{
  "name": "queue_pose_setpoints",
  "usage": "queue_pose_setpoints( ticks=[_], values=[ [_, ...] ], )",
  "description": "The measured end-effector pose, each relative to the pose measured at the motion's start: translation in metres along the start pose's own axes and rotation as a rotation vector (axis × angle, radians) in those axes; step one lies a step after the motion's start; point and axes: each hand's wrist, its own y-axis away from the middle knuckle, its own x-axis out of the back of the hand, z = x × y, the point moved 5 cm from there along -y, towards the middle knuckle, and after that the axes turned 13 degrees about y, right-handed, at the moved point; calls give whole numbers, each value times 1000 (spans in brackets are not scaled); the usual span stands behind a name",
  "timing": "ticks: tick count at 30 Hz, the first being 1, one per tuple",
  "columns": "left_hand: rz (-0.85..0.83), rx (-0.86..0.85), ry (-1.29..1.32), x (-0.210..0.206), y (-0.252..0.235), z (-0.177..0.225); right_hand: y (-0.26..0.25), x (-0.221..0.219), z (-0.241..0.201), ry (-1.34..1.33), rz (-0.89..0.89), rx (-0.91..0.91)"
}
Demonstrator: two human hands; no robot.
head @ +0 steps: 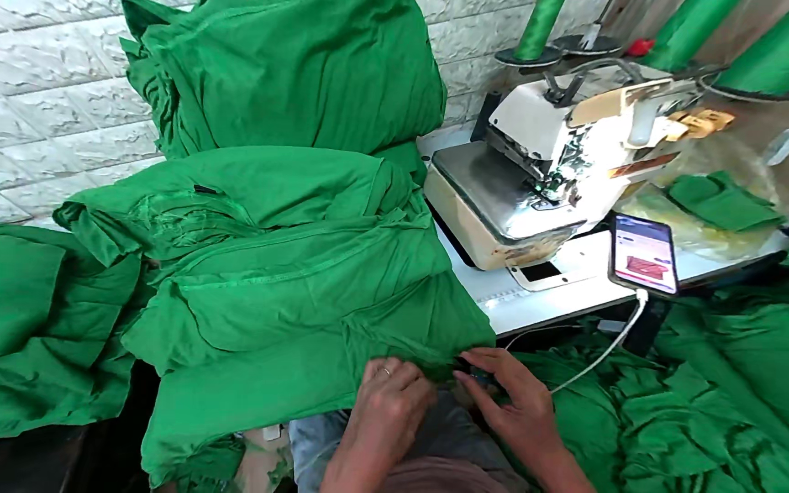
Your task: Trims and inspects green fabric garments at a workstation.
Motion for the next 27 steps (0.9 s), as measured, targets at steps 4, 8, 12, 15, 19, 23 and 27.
queue_pose_setpoints(
  ticks=[4, 8, 12, 15, 19, 23, 27],
  values=[
    [-20, 30, 129, 7, 3, 7, -2, -3, -4, 34, -12, 18],
    [263, 53, -100, 0, -9, 2, -5, -6, -4, 39, -15, -29],
    [341, 90, -130, -5, -11, -6, -8, -8, -7, 102, -7, -3],
    [354, 94, -54, -1, -6, -8, -9, -9, -11, 128, 7, 31],
    [359, 95, -33, -2, -2, -8, -10, -10, -15, 128, 14, 75],
    [368, 88, -40, -3, -2, -8, -12, -12, -18, 138, 15, 92],
    [366, 90, -40, -4, -3, -8, -15, -14, -21, 149, 11, 108]
  ],
)
